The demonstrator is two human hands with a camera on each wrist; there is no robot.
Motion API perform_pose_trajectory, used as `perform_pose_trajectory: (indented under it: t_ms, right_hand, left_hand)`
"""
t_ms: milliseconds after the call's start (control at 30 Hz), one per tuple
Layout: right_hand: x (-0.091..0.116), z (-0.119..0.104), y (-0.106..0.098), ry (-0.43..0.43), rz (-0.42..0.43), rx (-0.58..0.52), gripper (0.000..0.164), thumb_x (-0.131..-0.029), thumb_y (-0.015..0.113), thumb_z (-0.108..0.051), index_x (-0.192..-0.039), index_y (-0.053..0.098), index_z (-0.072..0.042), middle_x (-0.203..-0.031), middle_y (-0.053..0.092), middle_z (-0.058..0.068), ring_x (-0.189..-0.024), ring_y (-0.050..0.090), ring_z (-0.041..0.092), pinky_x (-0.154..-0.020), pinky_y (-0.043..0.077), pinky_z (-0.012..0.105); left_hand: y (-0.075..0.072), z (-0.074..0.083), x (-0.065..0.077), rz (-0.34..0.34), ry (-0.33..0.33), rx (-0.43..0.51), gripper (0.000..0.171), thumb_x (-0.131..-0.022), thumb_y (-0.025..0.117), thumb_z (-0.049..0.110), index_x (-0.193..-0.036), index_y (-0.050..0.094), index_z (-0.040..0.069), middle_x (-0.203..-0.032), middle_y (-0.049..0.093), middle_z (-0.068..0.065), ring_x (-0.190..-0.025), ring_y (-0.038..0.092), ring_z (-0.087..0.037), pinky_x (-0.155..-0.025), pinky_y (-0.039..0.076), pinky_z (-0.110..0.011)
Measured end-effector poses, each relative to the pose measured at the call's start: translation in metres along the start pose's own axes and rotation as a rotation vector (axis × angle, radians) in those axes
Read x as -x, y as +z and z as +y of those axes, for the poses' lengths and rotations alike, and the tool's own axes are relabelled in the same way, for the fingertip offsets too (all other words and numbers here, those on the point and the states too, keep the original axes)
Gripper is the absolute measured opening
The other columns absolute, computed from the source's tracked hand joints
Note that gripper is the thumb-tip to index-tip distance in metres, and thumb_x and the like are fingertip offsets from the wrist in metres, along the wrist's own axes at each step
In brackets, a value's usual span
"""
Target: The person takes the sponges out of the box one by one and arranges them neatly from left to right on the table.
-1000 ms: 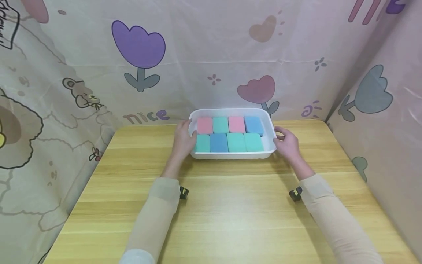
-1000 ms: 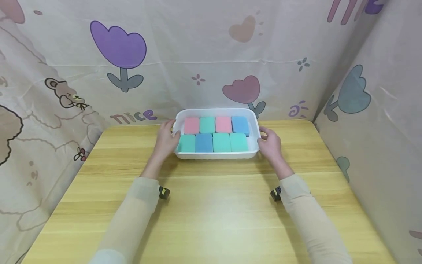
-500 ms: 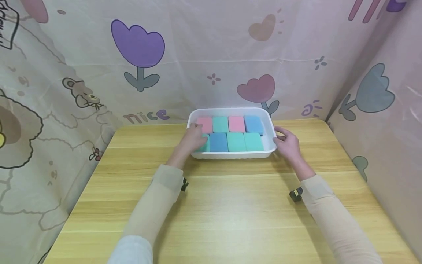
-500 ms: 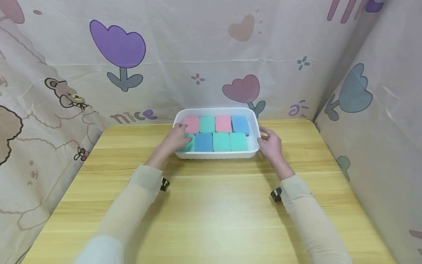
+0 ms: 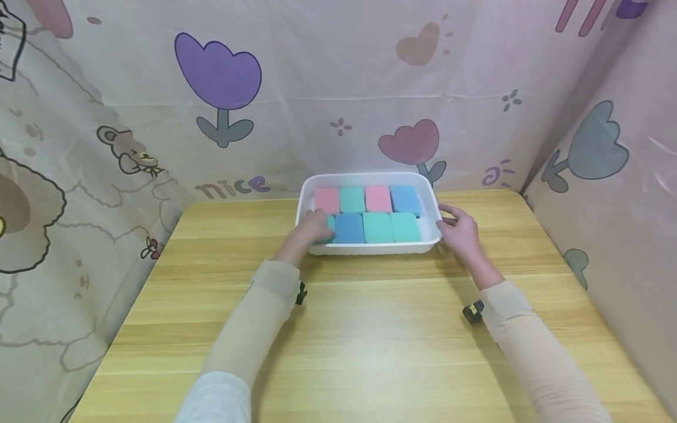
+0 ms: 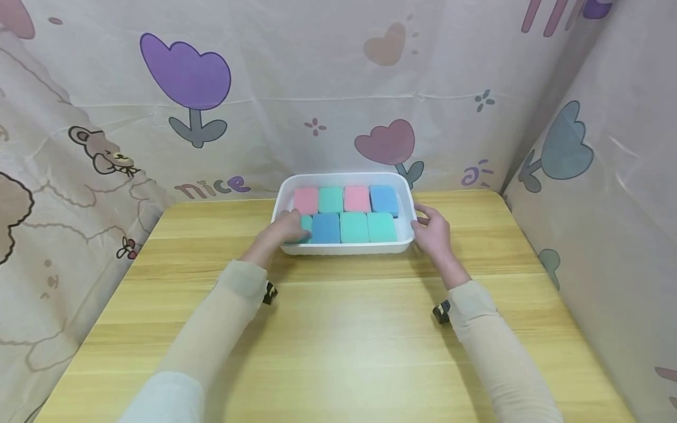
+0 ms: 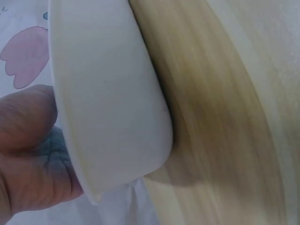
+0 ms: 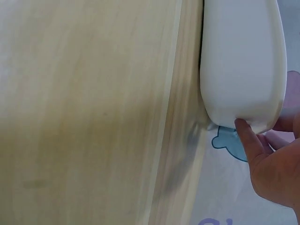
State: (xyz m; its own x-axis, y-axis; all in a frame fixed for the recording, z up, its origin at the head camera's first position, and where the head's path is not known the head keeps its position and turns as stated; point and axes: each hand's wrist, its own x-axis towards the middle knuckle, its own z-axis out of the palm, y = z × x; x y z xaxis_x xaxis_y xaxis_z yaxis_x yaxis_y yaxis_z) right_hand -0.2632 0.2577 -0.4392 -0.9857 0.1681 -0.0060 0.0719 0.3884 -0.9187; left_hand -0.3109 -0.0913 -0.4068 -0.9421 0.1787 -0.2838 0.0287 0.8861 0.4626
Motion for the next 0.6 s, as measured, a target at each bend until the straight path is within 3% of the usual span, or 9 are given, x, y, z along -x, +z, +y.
perform_pose_trajectory:
  t_ms: [267, 600]
  right_hand:
    - [0.0000, 0.0011, 0.0004, 0.009, 0.008, -0.004, 0.053, -0.104, 0.056, -0.008, -0.156, 0.045, -0.005, -0.150, 0.049, 0.032, -0.135, 0.055, 0.045, -0.099, 0.056, 0.048]
    - [-0.0009, 0.0023, 0.0022, -0.004, 0.027, 0.007, 0.050, -0.104, 0.057, -0.008, -0.153, 0.049, -0.004, -0.151, 0.050, 0.030, -0.134, 0.056, 0.043, -0.100, 0.056, 0.047]
  left_hand:
    - [0.0034, -0.0002, -0.0003, 0.004, 0.003, -0.033, 0.046, -0.096, 0.073, 0.025, -0.126, 0.060, -0.008, -0.128, 0.059, -0.023, -0.123, 0.050, -0.039, -0.111, 0.044, -0.050]
    - [0.0086, 0.0008, -0.0007, 0.087, -0.037, 0.047, 0.065, -0.090, 0.083, 0.025, -0.136, 0.052, -0.009, -0.148, 0.037, -0.032, -0.107, 0.057, -0.036, -0.099, 0.054, -0.047]
